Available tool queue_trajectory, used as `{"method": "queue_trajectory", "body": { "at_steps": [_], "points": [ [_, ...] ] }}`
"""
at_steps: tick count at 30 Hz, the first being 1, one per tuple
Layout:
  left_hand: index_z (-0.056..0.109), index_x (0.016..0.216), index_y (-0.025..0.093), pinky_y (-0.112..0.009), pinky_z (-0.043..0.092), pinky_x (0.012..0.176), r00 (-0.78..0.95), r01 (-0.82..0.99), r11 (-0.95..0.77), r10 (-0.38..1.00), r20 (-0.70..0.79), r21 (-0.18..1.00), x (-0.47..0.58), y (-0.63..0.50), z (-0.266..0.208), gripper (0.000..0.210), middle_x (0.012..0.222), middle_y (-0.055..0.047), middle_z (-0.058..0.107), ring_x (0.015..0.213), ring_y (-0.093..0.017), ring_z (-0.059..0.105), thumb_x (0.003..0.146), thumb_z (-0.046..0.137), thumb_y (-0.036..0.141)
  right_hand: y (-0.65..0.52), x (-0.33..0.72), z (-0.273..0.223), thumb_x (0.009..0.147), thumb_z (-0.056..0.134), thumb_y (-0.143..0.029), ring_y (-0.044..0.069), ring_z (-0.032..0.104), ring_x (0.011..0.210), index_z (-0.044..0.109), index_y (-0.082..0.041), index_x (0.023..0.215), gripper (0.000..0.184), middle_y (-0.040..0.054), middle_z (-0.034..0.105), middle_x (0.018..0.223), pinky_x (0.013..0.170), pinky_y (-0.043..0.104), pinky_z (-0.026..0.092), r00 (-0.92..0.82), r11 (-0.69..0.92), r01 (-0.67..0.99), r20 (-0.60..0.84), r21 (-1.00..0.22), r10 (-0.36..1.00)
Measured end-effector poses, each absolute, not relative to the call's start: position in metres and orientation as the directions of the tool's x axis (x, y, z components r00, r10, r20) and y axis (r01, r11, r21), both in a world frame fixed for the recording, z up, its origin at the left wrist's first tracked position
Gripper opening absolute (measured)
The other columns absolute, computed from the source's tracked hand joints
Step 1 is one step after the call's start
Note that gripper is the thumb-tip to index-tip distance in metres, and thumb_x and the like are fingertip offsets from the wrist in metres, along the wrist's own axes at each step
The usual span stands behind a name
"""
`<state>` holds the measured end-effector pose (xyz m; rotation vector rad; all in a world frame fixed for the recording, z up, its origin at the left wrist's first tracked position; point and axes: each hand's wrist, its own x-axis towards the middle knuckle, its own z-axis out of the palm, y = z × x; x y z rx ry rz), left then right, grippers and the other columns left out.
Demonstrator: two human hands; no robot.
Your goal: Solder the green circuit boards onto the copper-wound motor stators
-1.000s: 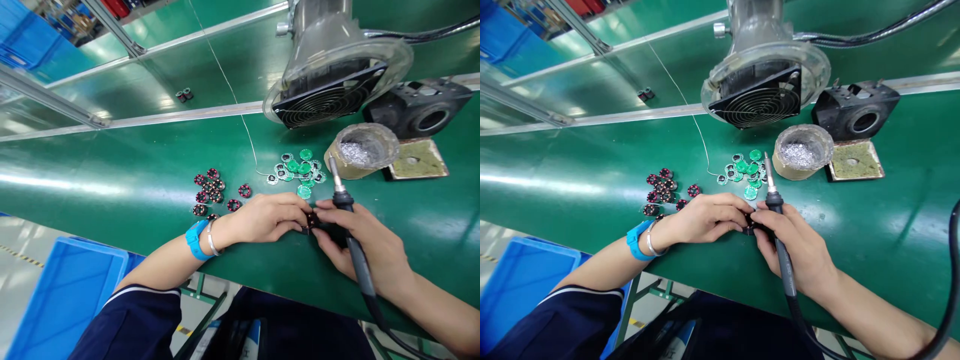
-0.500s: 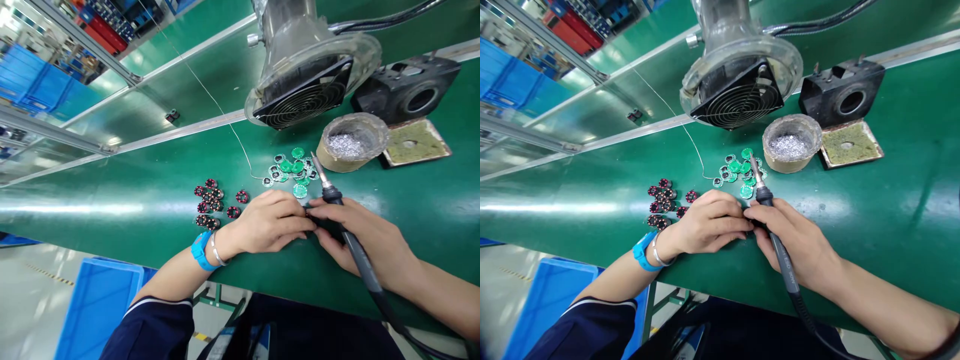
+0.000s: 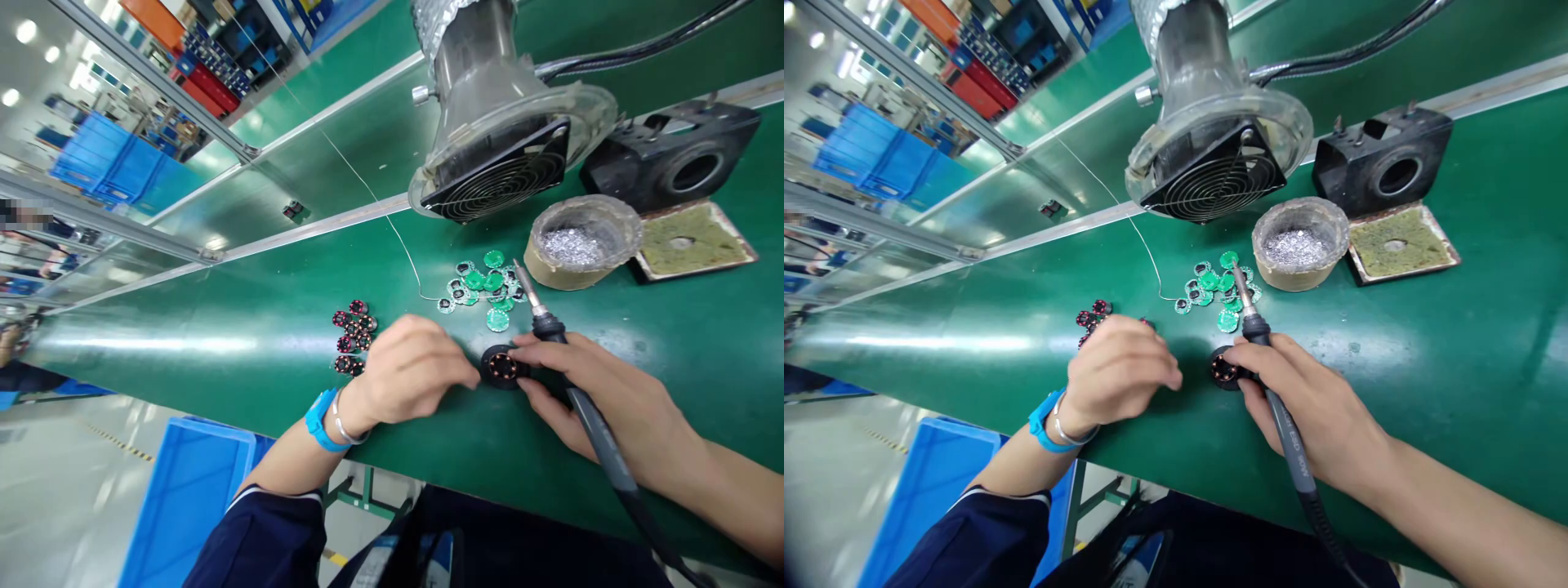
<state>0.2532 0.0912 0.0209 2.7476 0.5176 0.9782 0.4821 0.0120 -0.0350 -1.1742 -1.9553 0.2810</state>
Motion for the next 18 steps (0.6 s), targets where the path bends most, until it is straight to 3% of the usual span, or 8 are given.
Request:
{"method": "queue_trajectory", "body": {
  "at_steps": [3, 7, 10, 12, 14, 16, 18],
  "points": [
    [0.066, 0.093, 0.021, -0.029, 0.051, 0.082, 0.671, 0.457, -0.830, 0.557, 0.489, 0.319, 0.263, 0.098, 0.022, 0.012, 0.083, 0.001, 0.072, 0.080, -0.012, 0.063, 0.096, 0.056, 0.015, 0.012, 0.484, -0.032, 0.088, 0.063, -0.015, 0.018, 0.069, 0.103, 0.056, -0.024, 0.121, 0.035, 0.0029, 0.069, 0.117, 0.084, 0.026, 0.059, -0.177, 0.527, 0.653, 0.567, -0.544, 0.805],
    [0.068, 0.114, 0.019, -0.030, 0.050, 0.077, 0.794, 0.519, -0.840, 0.542, 0.275, 0.156, 0.282, 0.107, 0.005, 0.021, 0.097, -0.005, 0.070, 0.086, -0.018, 0.058, 0.098, 0.055, 0.022, 0.011, 0.486, -0.028, 0.086, 0.065, -0.013, 0.017, 0.070, 0.100, 0.059, -0.023, 0.117, 0.033, 0.0032, 0.070, 0.114, 0.087, 0.027, 0.057, -0.138, 0.515, 0.658, 0.585, -0.549, 0.800],
    [0.071, 0.108, 0.016, -0.030, 0.051, 0.074, 0.792, 0.516, -0.844, 0.535, 0.295, 0.144, 0.288, 0.108, -0.008, 0.023, 0.091, -0.006, 0.072, 0.082, -0.018, 0.060, 0.099, 0.051, 0.024, 0.011, 0.488, -0.026, 0.085, 0.066, -0.011, 0.017, 0.071, 0.095, 0.058, -0.024, 0.118, 0.036, 0.0026, 0.071, 0.113, 0.087, 0.028, 0.058, -0.139, 0.521, 0.674, 0.602, -0.524, 0.786],
    [0.073, 0.102, 0.015, -0.030, 0.051, 0.076, 0.716, 0.533, -0.800, 0.601, 0.356, 0.276, 0.286, 0.107, -0.010, 0.023, 0.089, -0.007, 0.074, 0.079, -0.017, 0.062, 0.099, 0.052, 0.025, 0.011, 0.488, -0.024, 0.085, 0.067, -0.011, 0.016, 0.071, 0.094, 0.059, -0.023, 0.117, 0.036, 0.0029, 0.071, 0.113, 0.087, 0.029, 0.058, -0.139, 0.530, 0.668, 0.612, -0.522, 0.779],
    [0.075, 0.097, 0.015, -0.028, 0.052, 0.071, 0.586, 0.538, -0.641, 0.752, 0.303, 0.548, 0.284, 0.105, -0.006, 0.021, 0.086, -0.006, 0.075, 0.071, -0.014, 0.063, 0.095, 0.058, 0.027, 0.012, 0.487, -0.021, 0.084, 0.067, -0.010, 0.017, 0.071, 0.095, 0.059, -0.023, 0.116, 0.036, 0.0036, 0.071, 0.113, 0.086, 0.029, 0.058, -0.137, 0.548, 0.656, 0.633, -0.519, 0.762],
    [0.075, 0.091, 0.014, -0.023, 0.050, 0.060, 0.484, 0.470, -0.335, 0.871, 0.079, 0.817, 0.283, 0.101, 0.003, 0.020, 0.079, -0.004, 0.075, 0.061, -0.011, 0.060, 0.090, 0.063, 0.030, 0.015, 0.485, -0.018, 0.084, 0.068, -0.009, 0.017, 0.071, 0.096, 0.059, -0.023, 0.114, 0.034, 0.0040, 0.072, 0.112, 0.085, 0.028, 0.059, -0.136, 0.567, 0.661, 0.664, -0.492, 0.735],
    [0.073, 0.084, 0.013, -0.019, 0.045, 0.052, 0.460, 0.372, -0.029, 0.874, -0.158, 0.928, 0.284, 0.098, 0.012, 0.021, 0.070, -0.002, 0.071, 0.053, -0.008, 0.055, 0.087, 0.064, 0.032, 0.019, 0.482, -0.013, 0.083, 0.070, -0.010, 0.017, 0.071, 0.096, 0.060, -0.023, 0.111, 0.032, 0.0037, 0.073, 0.109, 0.083, 0.028, 0.059, -0.149, 0.584, 0.679, 0.695, -0.446, 0.704]
  ]
}}
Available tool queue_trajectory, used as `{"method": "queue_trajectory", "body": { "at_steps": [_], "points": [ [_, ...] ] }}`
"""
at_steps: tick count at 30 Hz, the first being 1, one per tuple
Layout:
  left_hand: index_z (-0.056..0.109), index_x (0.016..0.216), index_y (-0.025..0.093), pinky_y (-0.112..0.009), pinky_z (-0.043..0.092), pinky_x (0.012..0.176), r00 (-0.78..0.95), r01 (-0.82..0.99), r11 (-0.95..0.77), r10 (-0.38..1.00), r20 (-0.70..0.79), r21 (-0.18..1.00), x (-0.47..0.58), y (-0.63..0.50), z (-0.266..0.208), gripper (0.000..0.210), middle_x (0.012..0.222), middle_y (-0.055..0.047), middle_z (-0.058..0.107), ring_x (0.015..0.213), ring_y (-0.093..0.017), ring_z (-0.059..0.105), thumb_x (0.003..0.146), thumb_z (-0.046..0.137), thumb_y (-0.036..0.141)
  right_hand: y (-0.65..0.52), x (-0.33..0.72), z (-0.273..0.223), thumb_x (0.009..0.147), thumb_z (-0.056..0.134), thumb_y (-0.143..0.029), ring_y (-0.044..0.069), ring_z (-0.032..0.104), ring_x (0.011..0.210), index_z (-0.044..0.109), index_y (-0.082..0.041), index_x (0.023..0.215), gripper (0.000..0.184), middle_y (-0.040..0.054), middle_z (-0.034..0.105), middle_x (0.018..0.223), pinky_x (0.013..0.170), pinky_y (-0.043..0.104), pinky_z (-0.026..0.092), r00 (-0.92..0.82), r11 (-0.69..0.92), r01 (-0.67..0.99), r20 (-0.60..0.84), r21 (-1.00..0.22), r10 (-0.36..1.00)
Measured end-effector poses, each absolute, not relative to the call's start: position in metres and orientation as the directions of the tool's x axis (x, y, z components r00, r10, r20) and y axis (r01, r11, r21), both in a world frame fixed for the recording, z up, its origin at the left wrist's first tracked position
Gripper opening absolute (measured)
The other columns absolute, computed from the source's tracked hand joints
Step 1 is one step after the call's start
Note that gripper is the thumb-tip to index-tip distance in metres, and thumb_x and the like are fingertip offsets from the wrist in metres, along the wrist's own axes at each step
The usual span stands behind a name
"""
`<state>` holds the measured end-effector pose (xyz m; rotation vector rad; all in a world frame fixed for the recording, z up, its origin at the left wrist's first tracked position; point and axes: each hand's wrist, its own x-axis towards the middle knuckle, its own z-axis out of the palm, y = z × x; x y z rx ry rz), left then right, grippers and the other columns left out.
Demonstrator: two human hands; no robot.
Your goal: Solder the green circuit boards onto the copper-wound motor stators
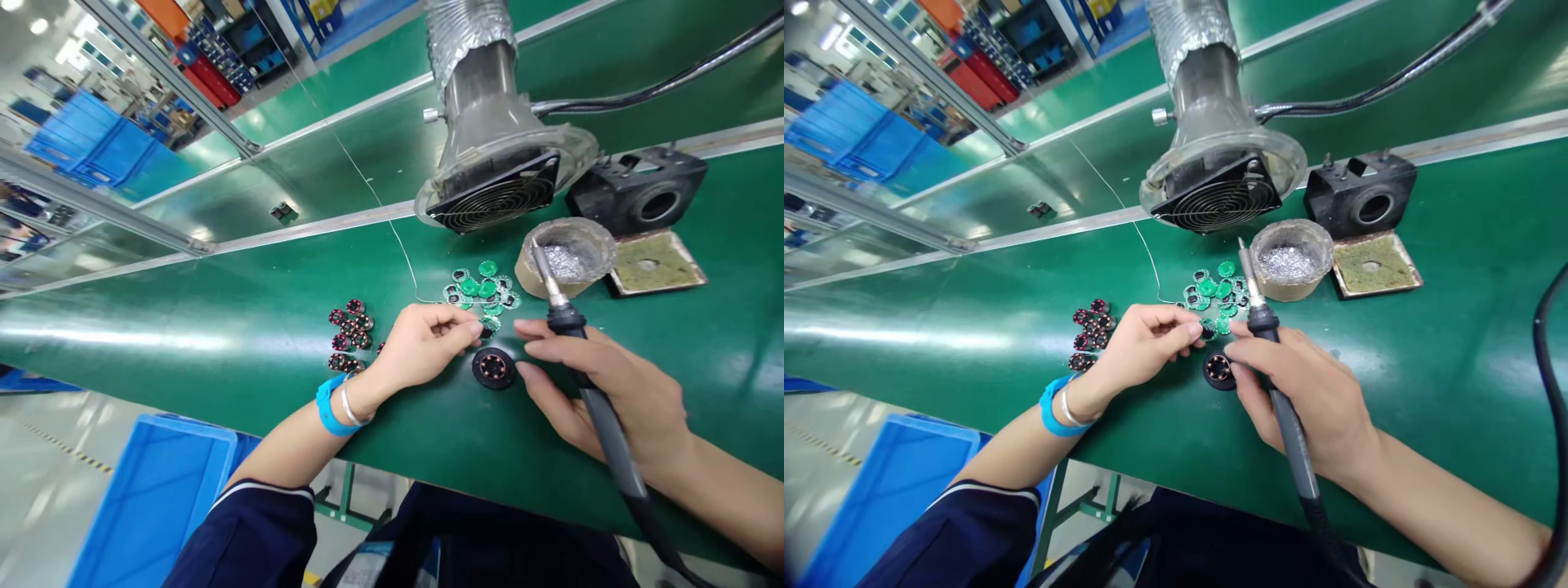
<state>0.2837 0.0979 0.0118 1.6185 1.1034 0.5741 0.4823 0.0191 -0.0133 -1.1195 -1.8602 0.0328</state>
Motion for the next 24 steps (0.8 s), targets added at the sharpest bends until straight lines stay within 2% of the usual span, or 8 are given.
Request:
{"method": "queue_trajectory", "body": {
  "at_steps": [1, 3, 7, 11, 15, 20, 22, 24],
  "points": [
    [0.071, 0.081, 0.013, -0.019, 0.044, 0.050, 0.465, 0.334, 0.071, 0.855, -0.230, 0.940, 0.285, 0.096, 0.016, 0.020, 0.067, -0.001, 0.069, 0.052, -0.007, 0.054, 0.085, 0.064, 0.031, 0.021, 0.481, -0.011, 0.083, 0.071, -0.011, 0.017, 0.071, 0.096, 0.060, -0.023, 0.110, 0.031, 0.0036, 0.073, 0.108, 0.083, 0.028, 0.059, -0.167, 0.597, 0.680, 0.703, -0.425, 0.691],
    [0.069, 0.077, 0.013, -0.017, 0.042, 0.049, 0.470, 0.298, 0.160, 0.834, -0.290, 0.941, 0.286, 0.092, 0.021, 0.017, 0.063, 0.000, 0.066, 0.050, -0.006, 0.051, 0.082, 0.065, 0.028, 0.026, 0.478, -0.006, 0.085, 0.070, -0.011, 0.018, 0.071, 0.099, 0.059, -0.022, 0.109, 0.029, 0.0041, 0.073, 0.105, 0.084, 0.029, 0.058, -0.219, 0.634, 0.660, 0.704, -0.404, 0.676],
    [0.066, 0.069, 0.013, -0.017, 0.038, 0.049, 0.506, 0.284, 0.165, 0.811, -0.293, 0.945, 0.287, 0.087, 0.024, 0.019, 0.057, 0.003, 0.059, 0.051, -0.005, 0.046, 0.081, 0.067, 0.028, 0.029, 0.475, -0.002, 0.086, 0.067, -0.007, 0.017, 0.070, 0.098, 0.058, -0.019, 0.110, 0.028, 0.0073, 0.072, 0.106, 0.086, 0.029, 0.057, -0.287, 0.685, 0.609, 0.693, -0.401, 0.661],
    [0.066, 0.069, 0.012, -0.017, 0.043, 0.056, 0.586, 0.215, 0.186, 0.760, -0.279, 0.959, 0.281, 0.088, 0.022, 0.014, 0.062, 0.002, 0.062, 0.057, -0.006, 0.052, 0.081, 0.064, 0.020, 0.029, 0.476, -0.005, 0.086, 0.066, -0.006, 0.015, 0.070, 0.095, 0.058, -0.021, 0.112, 0.031, 0.0039, 0.072, 0.110, 0.081, 0.028, 0.057, -0.283, 0.676, 0.585, 0.669, -0.448, 0.688],
    [0.068, 0.071, 0.012, -0.018, 0.048, 0.059, 0.561, 0.216, 0.194, 0.778, -0.284, 0.957, 0.280, 0.086, 0.016, 0.010, 0.065, 0.001, 0.066, 0.059, -0.007, 0.057, 0.078, 0.065, 0.018, 0.027, 0.474, -0.007, 0.084, 0.066, -0.005, 0.017, 0.070, 0.099, 0.058, -0.022, 0.114, 0.035, 0.0033, 0.071, 0.115, 0.085, 0.029, 0.058, -0.277, 0.665, 0.578, 0.653, -0.473, 0.705],
    [0.072, 0.077, 0.013, -0.018, 0.048, 0.058, 0.553, 0.230, 0.054, 0.815, -0.176, 0.972, 0.280, 0.082, 0.014, 0.015, 0.073, -0.002, 0.070, 0.061, -0.008, 0.058, 0.082, 0.062, 0.022, 0.025, 0.474, -0.001, 0.080, 0.073, -0.008, 0.016, 0.070, 0.093, 0.060, -0.021, 0.111, 0.036, 0.0038, 0.072, 0.108, 0.085, 0.027, 0.057, -0.252, 0.642, 0.645, 0.677, -0.415, 0.691],
    [0.074, 0.089, 0.013, -0.018, 0.045, 0.054, 0.562, 0.284, -0.091, 0.822, -0.089, 0.954, 0.275, 0.083, 0.014, 0.018, 0.075, -0.002, 0.068, 0.058, -0.007, 0.053, 0.082, 0.061, 0.024, 0.025, 0.481, 0.001, 0.081, 0.074, -0.011, 0.016, 0.071, 0.091, 0.059, -0.023, 0.112, 0.037, 0.0030, 0.072, 0.108, 0.083, 0.027, 0.058, -0.221, 0.595, 0.684, 0.658, -0.422, 0.720],
    [0.073, 0.100, 0.012, -0.020, 0.045, 0.056, 0.596, 0.346, -0.270, 0.803, 0.012, 0.899, 0.269, 0.084, 0.011, 0.026, 0.081, -0.002, 0.067, 0.062, -0.008, 0.051, 0.077, 0.064, 0.019, 0.025, 0.489, 0.002, 0.082, 0.075, -0.016, 0.016, 0.071, 0.090, 0.058, -0.024, 0.117, 0.040, 0.0032, 0.072, 0.108, 0.081, 0.027, 0.058, -0.189, 0.540, 0.708, 0.615, -0.455, 0.766]
  ]
}}
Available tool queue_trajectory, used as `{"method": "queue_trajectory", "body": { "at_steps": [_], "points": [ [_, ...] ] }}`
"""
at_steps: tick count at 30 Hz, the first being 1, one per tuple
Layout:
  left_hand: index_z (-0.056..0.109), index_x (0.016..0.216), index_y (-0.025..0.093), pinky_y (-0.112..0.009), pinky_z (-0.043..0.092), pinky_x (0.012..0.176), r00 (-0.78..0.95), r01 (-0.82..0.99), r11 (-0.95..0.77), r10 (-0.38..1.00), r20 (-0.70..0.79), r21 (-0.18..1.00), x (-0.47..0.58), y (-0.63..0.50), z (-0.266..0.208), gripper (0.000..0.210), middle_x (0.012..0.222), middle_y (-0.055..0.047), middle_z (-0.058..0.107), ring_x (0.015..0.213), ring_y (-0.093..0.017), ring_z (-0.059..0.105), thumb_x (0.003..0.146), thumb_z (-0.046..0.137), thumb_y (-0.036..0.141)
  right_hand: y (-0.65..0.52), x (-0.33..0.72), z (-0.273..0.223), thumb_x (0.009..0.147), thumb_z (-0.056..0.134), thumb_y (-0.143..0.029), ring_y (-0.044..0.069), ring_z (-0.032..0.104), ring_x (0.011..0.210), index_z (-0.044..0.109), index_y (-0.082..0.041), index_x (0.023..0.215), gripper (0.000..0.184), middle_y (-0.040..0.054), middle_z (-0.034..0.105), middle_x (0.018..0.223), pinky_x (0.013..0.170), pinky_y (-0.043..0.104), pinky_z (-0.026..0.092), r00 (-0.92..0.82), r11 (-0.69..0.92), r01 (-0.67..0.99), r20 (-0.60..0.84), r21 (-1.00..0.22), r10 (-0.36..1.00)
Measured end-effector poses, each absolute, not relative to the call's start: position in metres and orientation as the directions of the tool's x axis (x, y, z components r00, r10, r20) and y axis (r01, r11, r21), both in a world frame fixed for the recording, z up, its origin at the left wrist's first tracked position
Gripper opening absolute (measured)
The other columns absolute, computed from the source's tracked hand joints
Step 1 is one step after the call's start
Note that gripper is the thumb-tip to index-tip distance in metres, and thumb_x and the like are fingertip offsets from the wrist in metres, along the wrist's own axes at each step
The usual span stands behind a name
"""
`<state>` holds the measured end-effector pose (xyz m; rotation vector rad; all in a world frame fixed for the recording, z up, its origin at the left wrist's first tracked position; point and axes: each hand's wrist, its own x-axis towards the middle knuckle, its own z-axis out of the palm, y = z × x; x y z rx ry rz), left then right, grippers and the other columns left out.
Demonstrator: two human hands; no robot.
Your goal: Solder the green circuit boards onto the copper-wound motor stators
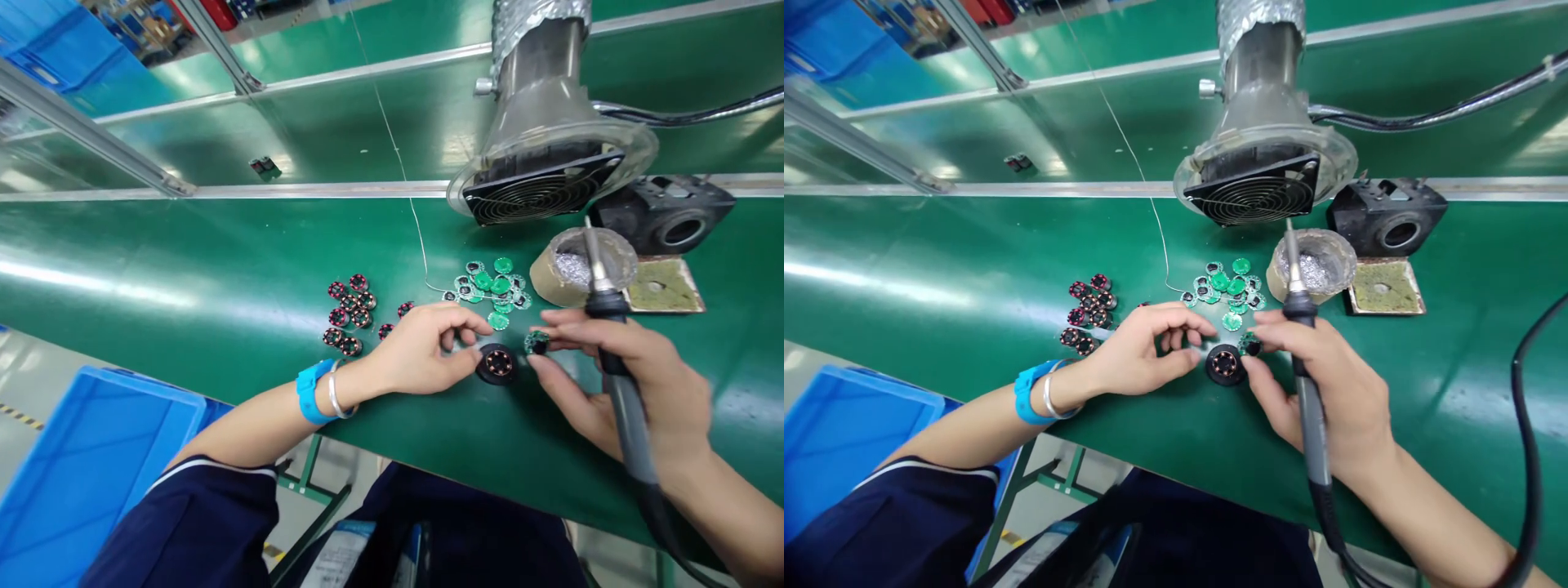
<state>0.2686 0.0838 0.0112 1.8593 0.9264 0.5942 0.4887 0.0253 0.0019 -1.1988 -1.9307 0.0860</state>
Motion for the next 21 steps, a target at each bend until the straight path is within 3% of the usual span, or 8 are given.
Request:
{"method": "queue_trajectory", "body": {
  "at_steps": [4, 8, 11, 16, 21],
  "points": [
    [0.069, 0.106, 0.011, -0.024, 0.051, 0.068, 0.673, 0.371, -0.471, 0.730, 0.117, 0.800, 0.263, 0.082, 0.000, 0.035, 0.091, -0.005, 0.066, 0.076, -0.012, 0.058, 0.070, 0.068, 0.013, 0.026, 0.495, -0.004, 0.085, 0.073, -0.020, 0.017, 0.071, 0.090, 0.058, -0.025, 0.120, 0.038, 0.0021, 0.072, 0.107, 0.076, 0.027, 0.059, -0.265, 0.532, 0.685, 0.510, -0.497, 0.818],
    [0.068, 0.096, 0.013, -0.022, 0.052, 0.068, 0.648, 0.332, -0.446, 0.748, 0.142, 0.832, 0.266, 0.081, -0.010, 0.018, 0.087, -0.003, 0.066, 0.074, -0.010, 0.060, 0.078, 0.066, 0.011, 0.026, 0.488, -0.009, 0.086, 0.069, -0.014, 0.018, 0.069, 0.100, 0.057, -0.024, 0.121, 0.039, 0.0033, 0.071, 0.113, 0.085, 0.030, 0.057, -0.370, 0.592, 0.571, 0.466, -0.569, 0.804],
    [0.068, 0.090, 0.014, -0.022, 0.051, 0.069, 0.663, 0.281, -0.474, 0.725, 0.188, 0.835, 0.266, 0.084, -0.012, 0.006, 0.083, -0.002, 0.067, 0.074, -0.010, 0.060, 0.085, 0.064, 0.013, 0.028, 0.484, -0.010, 0.086, 0.067, -0.011, 0.018, 0.068, 0.099, 0.057, -0.022, 0.123, 0.040, 0.0051, 0.070, 0.112, 0.084, 0.032, 0.056, -0.402, 0.604, 0.551, 0.450, -0.576, 0.797],
    [0.069, 0.093, 0.016, -0.024, 0.052, 0.073, 0.708, 0.163, -0.515, 0.655, 0.264, 0.841, 0.263, 0.091, -0.014, 0.007, 0.087, -0.004, 0.069, 0.081, -0.013, 0.063, 0.091, 0.062, 0.020, 0.029, 0.484, -0.010, 0.086, 0.064, -0.008, 0.019, 0.068, 0.096, 0.057, -0.021, 0.123, 0.040, 0.0070, 0.071, 0.110, 0.080, 0.033, 0.056, -0.425, 0.612, 0.541, 0.441, -0.576, 0.791],
    [0.069, 0.087, 0.015, -0.020, 0.048, 0.063, 0.731, 0.194, -0.454, 0.658, 0.180, 0.870, 0.266, 0.092, -0.013, 0.007, 0.081, -0.001, 0.066, 0.069, -0.009, 0.059, 0.088, 0.064, 0.020, 0.028, 0.484, -0.007, 0.083, 0.067, -0.007, 0.020, 0.068, 0.102, 0.058, -0.021, 0.122, 0.043, 0.0070, 0.070, 0.114, 0.087, 0.036, 0.057, -0.400, 0.622, 0.526, 0.476, -0.580, 0.783]
  ]
}}
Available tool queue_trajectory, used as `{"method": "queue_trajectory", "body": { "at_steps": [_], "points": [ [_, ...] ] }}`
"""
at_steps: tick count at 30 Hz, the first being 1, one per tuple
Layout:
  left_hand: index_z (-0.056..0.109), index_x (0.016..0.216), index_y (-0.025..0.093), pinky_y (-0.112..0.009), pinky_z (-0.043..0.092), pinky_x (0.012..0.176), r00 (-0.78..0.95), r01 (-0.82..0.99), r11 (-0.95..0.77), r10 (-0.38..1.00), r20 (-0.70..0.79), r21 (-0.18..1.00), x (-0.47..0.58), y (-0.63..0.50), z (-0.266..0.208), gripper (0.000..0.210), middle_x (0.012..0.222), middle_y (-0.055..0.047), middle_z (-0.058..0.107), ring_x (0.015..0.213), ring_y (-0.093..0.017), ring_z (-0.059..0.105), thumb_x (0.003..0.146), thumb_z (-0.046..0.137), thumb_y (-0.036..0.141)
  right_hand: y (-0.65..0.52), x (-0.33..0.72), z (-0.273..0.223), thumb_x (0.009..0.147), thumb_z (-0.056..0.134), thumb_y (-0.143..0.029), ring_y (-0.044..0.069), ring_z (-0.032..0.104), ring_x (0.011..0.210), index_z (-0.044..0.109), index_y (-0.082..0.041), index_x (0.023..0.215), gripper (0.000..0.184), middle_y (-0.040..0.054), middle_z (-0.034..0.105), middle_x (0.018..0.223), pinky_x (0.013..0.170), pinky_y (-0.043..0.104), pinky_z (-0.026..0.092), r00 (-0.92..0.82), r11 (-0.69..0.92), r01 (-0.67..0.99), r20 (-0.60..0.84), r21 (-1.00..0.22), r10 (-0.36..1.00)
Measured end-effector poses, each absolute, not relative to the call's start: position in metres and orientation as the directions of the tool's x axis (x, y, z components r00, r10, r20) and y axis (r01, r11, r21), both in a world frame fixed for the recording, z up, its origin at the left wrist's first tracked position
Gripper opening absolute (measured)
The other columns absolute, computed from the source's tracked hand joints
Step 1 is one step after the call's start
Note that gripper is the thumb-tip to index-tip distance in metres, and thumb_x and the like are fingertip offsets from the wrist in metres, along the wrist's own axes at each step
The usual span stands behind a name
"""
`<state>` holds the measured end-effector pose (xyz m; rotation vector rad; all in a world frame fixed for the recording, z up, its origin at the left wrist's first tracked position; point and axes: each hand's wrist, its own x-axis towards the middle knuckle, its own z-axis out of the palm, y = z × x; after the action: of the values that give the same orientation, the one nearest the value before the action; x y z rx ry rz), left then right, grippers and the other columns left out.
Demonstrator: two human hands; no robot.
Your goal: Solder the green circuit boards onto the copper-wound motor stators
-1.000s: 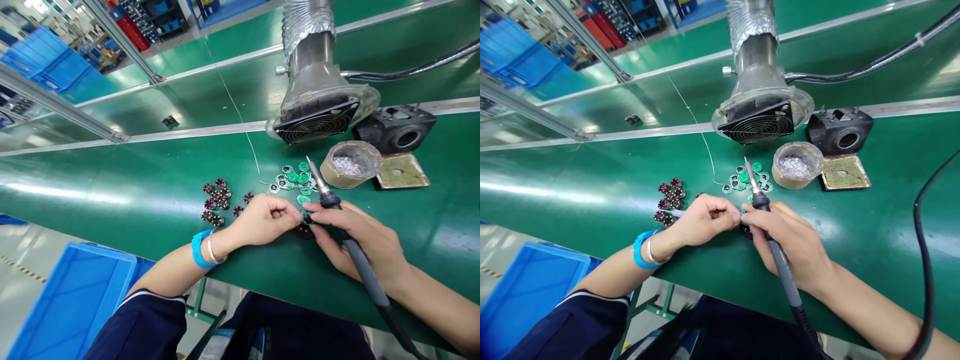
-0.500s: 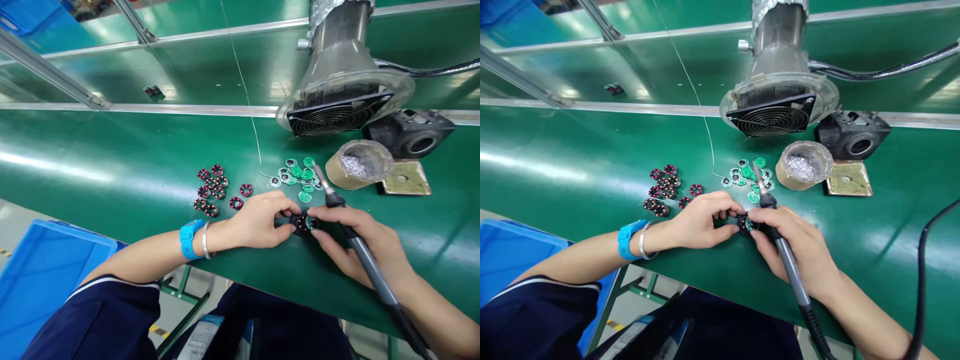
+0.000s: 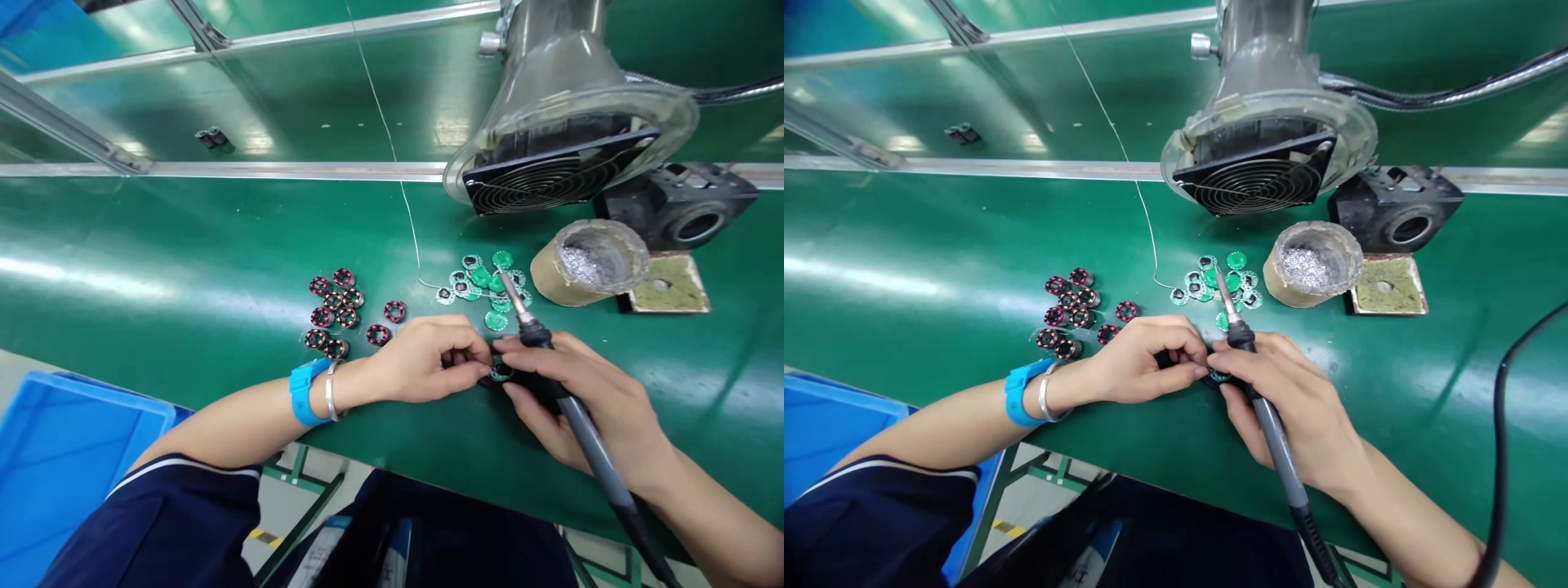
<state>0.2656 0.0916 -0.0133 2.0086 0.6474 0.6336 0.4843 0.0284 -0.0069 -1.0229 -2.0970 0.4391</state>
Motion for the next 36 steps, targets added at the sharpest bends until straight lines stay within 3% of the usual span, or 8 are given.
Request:
{"method": "queue_trajectory", "body": {
  "at_steps": [7, 14, 19, 21, 27, 36],
  "points": [
    [0.066, 0.083, 0.015, -0.019, 0.047, 0.061, 0.719, 0.213, -0.420, 0.679, 0.149, 0.882, 0.267, 0.091, -0.011, 0.005, 0.078, 0.000, 0.064, 0.068, -0.009, 0.058, 0.084, 0.062, 0.015, 0.023, 0.480, -0.009, 0.081, 0.065, 0.002, 0.022, 0.072, 0.092, 0.058, -0.028, 0.122, 0.051, 0.0012, 0.074, 0.101, 0.087, 0.044, 0.060, -0.377, 0.679, 0.535, 0.578, -0.502, 0.724],
    [0.068, 0.088, 0.015, -0.022, 0.050, 0.070, 0.740, 0.232, -0.506, 0.647, 0.187, 0.831, 0.261, 0.091, -0.015, 0.009, 0.084, -0.002, 0.067, 0.076, -0.011, 0.062, 0.088, 0.060, 0.016, 0.016, 0.483, 0.002, 0.081, 0.063, 0.003, 0.021, 0.070, 0.098, 0.061, -0.022, 0.124, 0.050, 0.0039, 0.073, 0.104, 0.088, 0.038, 0.058, -0.373, 0.673, 0.543, 0.574, -0.502, 0.729],
    [0.070, 0.091, 0.015, -0.021, 0.051, 0.071, 0.736, 0.209, -0.533, 0.638, 0.226, 0.820, 0.260, 0.090, -0.019, 0.009, 0.086, -0.003, 0.068, 0.078, -0.011, 0.063, 0.089, 0.060, 0.016, -0.009, 0.505, 0.025, 0.087, 0.059, -0.013, 0.020, 0.066, 0.082, 0.050, -0.025, 0.145, 0.060, 0.0067, 0.066, 0.099, 0.065, 0.033, 0.056, -0.298, 0.558, 0.689, 0.521, -0.462, 0.800],
    [0.069, 0.091, 0.016, -0.021, 0.051, 0.072, 0.735, 0.219, -0.546, 0.638, 0.232, 0.808, 0.260, 0.089, -0.020, 0.010, 0.087, -0.003, 0.069, 0.079, -0.011, 0.063, 0.090, 0.060, 0.017, -0.020, 0.511, 0.025, 0.086, 0.062, -0.018, 0.021, 0.065, 0.079, 0.054, -0.027, 0.143, 0.058, 0.0079, 0.064, 0.099, 0.062, 0.035, 0.055, -0.340, 0.565, 0.695, 0.489, -0.445, 0.803],
    [0.069, 0.091, 0.016, -0.021, 0.053, 0.075, 0.728, 0.227, -0.611, 0.624, 0.284, 0.759, 0.260, 0.087, -0.023, 0.012, 0.089, -0.004, 0.070, 0.080, -0.011, 0.064, 0.092, 0.057, 0.019, -0.034, 0.501, 0.018, 0.082, 0.061, -0.011, 0.019, 0.065, 0.072, 0.067, -0.026, 0.118, 0.039, 0.0032, 0.065, 0.087, 0.063, 0.035, 0.053, -0.240, 0.485, 0.660, 0.450, -0.574, 0.860],
    [0.069, 0.092, 0.017, -0.022, 0.053, 0.075, 0.739, 0.267, -0.666, 0.605, 0.295, 0.697, 0.261, 0.087, -0.023, 0.016, 0.090, -0.004, 0.070, 0.081, -0.011, 0.065, 0.095, 0.054, 0.022, -0.024, 0.509, 0.014, 0.084, 0.063, -0.015, 0.015, 0.067, 0.067, 0.067, -0.027, 0.115, 0.033, 0.0015, 0.069, 0.086, 0.059, 0.025, 0.057, -0.347, 0.543, 0.717, 0.451, -0.438, 0.822]
  ]
}}
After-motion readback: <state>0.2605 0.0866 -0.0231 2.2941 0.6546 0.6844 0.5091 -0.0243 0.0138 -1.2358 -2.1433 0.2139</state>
